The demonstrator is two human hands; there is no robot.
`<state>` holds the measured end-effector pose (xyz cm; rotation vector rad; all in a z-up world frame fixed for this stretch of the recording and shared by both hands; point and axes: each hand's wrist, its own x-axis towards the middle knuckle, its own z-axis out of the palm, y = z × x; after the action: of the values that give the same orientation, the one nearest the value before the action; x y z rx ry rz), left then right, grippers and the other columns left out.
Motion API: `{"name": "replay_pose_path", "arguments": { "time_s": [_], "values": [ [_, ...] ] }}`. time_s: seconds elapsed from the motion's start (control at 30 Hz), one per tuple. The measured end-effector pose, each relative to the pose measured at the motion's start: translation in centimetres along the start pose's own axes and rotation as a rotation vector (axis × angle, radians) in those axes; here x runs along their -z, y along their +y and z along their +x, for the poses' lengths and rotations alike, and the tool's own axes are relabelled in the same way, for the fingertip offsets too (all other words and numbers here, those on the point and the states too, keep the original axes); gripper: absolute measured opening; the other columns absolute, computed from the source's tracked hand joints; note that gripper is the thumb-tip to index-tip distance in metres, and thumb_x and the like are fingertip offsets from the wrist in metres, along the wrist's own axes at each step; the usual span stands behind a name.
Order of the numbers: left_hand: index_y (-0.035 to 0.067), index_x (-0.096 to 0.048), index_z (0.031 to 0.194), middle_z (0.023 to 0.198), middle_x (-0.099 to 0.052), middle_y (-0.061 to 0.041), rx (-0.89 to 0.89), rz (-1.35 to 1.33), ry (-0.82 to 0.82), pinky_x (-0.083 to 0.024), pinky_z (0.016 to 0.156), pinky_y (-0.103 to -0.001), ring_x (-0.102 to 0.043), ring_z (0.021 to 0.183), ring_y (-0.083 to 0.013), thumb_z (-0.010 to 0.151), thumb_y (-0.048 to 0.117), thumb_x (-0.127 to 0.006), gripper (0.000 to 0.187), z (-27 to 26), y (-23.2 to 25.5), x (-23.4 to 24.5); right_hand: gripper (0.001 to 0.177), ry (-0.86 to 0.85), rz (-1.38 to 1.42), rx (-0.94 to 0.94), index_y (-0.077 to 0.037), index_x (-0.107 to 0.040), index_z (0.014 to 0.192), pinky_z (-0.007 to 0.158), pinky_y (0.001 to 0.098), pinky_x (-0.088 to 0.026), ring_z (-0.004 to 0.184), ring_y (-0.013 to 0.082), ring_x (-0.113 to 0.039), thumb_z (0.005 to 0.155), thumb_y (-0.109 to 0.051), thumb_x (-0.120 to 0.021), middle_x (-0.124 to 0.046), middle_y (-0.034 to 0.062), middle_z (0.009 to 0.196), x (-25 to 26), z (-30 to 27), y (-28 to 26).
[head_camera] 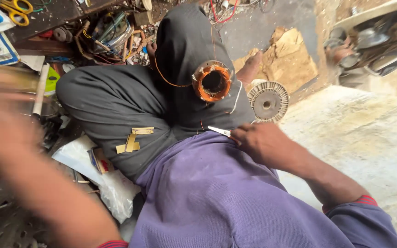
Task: The person sits cross-legged and works on a cylindrical electrical motor component, wrapping copper wire around it and securing it with strips of brown paper. They use scissors to cut the paper and apply it to the motor assembly.
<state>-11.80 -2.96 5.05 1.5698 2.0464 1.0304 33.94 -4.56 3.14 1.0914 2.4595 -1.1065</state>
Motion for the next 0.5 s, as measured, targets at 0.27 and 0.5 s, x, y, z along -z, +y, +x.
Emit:
{"name": "replay_pose_path", "arguments": {
  "time_s": [0.27, 0.5],
  "values": [
    [0.001, -0.063, 0.105, 0.101, -0.07, -0.009, 0.044, -0.899, -0.336, -0.057, 0.083, -0.024, -0.067, 0.089, -0.0113, 0.102, -0.001, -0.073, 0.01, -10.0, 10.1, -15.9, 0.031, 0.565, 0.811, 0.056, -0.005, -0.071, 0.117, 0.079, 0.0305, -0.059, 0.088, 0.0179, -0.073, 0.09, -0.017, -0.082, -0.075, 0.0093, 0.102, 1.4, 3.3, -1.1],
    [0.0, -0.062, 0.114, 0.102, -0.068, -0.01, 0.023, -0.655, -0.393, -0.056, 0.079, -0.03, -0.067, 0.086, -0.0173, 0.094, -0.005, -0.069, 0.021, -8.8, 12.3, -15.7, 0.022, 0.704, 0.533, 0.049, -0.007, -0.074, 0.109, 0.068, 0.0311, -0.056, 0.081, 0.0176, -0.073, 0.089, -0.005, -0.081, -0.073, 0.0072, 0.096, 0.5, 4.7, -0.8]
  ]
}}
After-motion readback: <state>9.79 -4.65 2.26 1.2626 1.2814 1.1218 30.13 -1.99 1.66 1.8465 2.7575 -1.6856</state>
